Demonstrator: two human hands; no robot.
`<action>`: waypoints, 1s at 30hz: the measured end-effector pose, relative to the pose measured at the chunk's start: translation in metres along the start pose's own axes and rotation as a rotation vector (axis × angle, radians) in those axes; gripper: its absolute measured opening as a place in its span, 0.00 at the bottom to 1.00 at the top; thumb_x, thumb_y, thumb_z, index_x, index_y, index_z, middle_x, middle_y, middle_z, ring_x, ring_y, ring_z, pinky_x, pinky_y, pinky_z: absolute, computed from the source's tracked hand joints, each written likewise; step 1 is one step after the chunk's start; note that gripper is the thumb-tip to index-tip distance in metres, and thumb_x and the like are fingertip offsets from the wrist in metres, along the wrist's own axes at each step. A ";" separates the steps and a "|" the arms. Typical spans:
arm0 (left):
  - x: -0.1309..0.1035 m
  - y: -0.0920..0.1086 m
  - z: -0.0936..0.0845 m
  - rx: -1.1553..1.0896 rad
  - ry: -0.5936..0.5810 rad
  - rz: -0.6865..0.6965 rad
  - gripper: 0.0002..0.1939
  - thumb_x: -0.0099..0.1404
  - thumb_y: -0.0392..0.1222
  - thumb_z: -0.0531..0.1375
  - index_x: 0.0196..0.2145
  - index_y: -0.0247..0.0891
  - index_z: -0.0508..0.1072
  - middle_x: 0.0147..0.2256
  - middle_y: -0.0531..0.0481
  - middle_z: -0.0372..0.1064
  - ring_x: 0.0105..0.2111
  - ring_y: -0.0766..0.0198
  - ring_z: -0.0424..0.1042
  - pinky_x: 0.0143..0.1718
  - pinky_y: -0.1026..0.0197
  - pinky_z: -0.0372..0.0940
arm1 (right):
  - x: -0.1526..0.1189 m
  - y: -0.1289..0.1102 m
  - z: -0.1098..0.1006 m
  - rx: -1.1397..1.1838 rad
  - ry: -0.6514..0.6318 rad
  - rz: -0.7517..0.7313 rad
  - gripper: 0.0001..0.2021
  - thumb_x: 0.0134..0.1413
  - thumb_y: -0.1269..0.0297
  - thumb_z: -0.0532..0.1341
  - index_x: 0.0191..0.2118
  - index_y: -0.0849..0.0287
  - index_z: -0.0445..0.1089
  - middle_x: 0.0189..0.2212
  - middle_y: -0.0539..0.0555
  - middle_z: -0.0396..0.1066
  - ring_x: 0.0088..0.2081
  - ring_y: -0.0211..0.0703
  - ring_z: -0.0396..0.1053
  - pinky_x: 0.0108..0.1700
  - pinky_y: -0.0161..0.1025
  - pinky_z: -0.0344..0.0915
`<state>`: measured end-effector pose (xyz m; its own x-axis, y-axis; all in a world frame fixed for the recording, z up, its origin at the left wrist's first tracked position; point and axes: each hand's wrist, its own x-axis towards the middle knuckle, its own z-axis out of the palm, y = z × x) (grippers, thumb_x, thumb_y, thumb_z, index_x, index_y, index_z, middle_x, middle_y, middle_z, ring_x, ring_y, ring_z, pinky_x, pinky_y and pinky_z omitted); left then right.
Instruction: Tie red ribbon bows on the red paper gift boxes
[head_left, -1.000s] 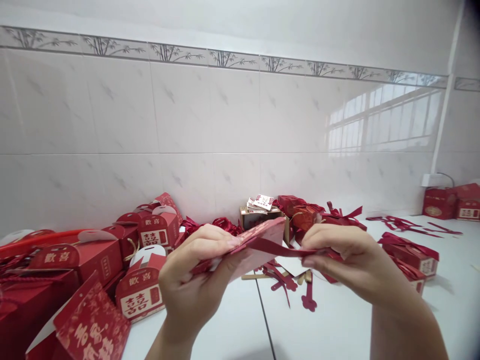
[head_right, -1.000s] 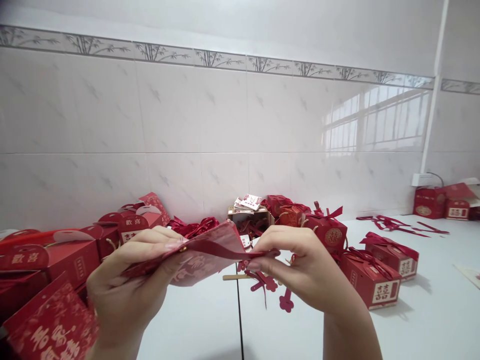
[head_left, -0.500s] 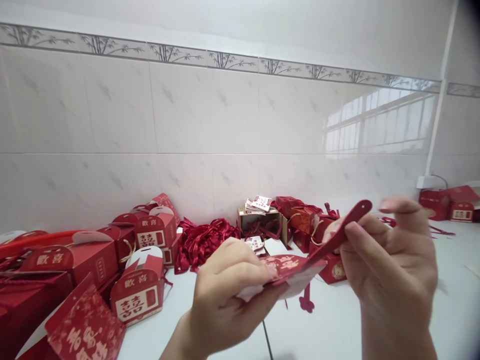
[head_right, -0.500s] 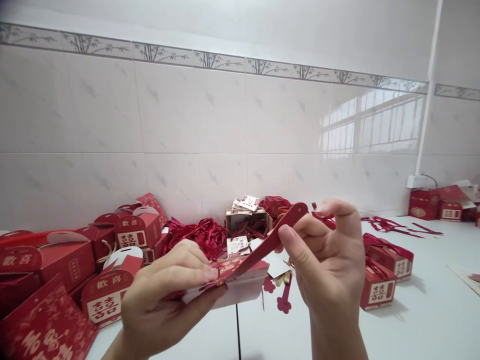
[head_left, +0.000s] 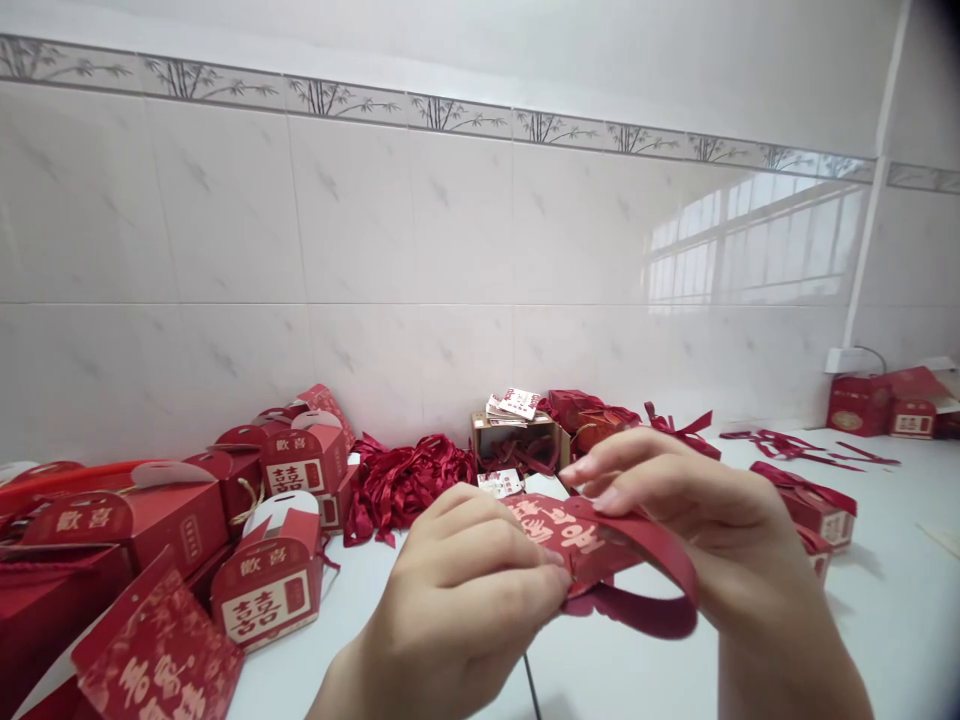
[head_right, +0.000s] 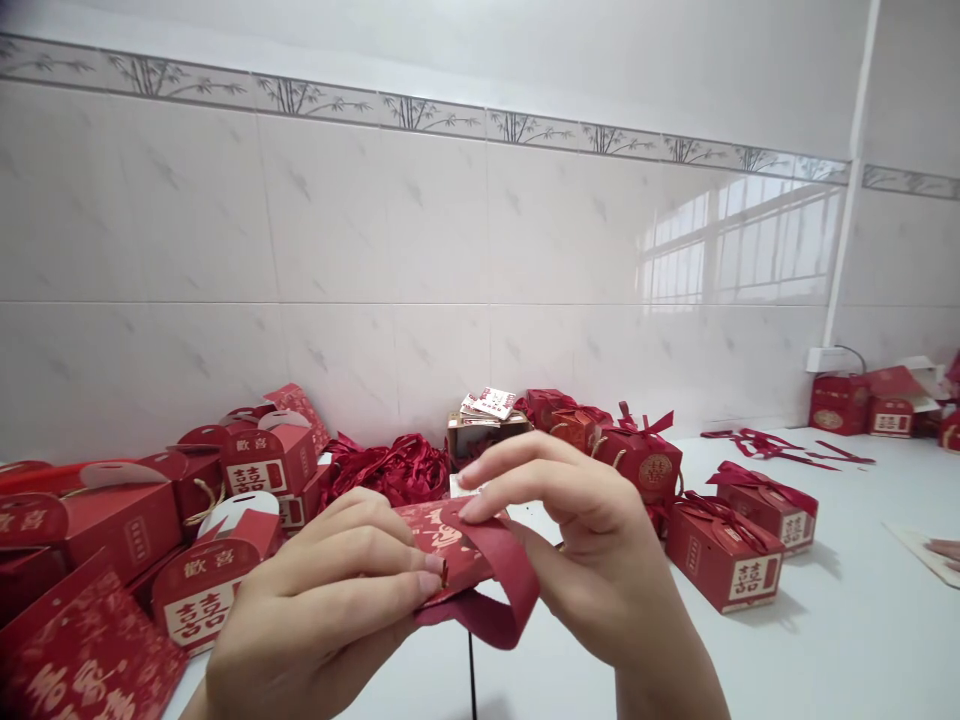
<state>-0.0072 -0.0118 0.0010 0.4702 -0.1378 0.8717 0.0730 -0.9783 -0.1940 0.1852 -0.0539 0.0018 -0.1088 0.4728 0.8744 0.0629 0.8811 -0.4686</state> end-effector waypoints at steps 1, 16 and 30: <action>0.001 0.000 -0.001 0.008 0.000 0.003 0.11 0.55 0.22 0.60 0.32 0.36 0.72 0.25 0.52 0.73 0.26 0.66 0.68 0.29 0.61 0.63 | 0.000 0.000 0.001 0.014 -0.027 0.048 0.07 0.51 0.72 0.64 0.35 0.53 0.75 0.36 0.53 0.74 0.40 0.42 0.73 0.41 0.37 0.72; 0.001 -0.003 -0.002 -0.052 0.033 -0.040 0.08 0.56 0.25 0.62 0.31 0.35 0.73 0.24 0.51 0.72 0.26 0.66 0.67 0.29 0.61 0.63 | -0.002 -0.005 0.004 0.013 -0.119 0.252 0.04 0.54 0.65 0.62 0.35 0.57 0.74 0.31 0.54 0.75 0.32 0.40 0.73 0.32 0.34 0.71; 0.001 -0.002 -0.003 -0.050 0.058 -0.070 0.10 0.54 0.25 0.64 0.32 0.37 0.72 0.25 0.51 0.73 0.26 0.65 0.68 0.28 0.60 0.65 | 0.002 0.000 -0.004 0.000 -0.315 0.066 0.09 0.60 0.68 0.56 0.41 0.55 0.74 0.37 0.56 0.73 0.36 0.39 0.72 0.39 0.36 0.70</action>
<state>-0.0091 -0.0103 0.0039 0.4140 -0.0765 0.9071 0.0590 -0.9921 -0.1106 0.1889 -0.0531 0.0040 -0.4063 0.5072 0.7600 0.0800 0.8483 -0.5234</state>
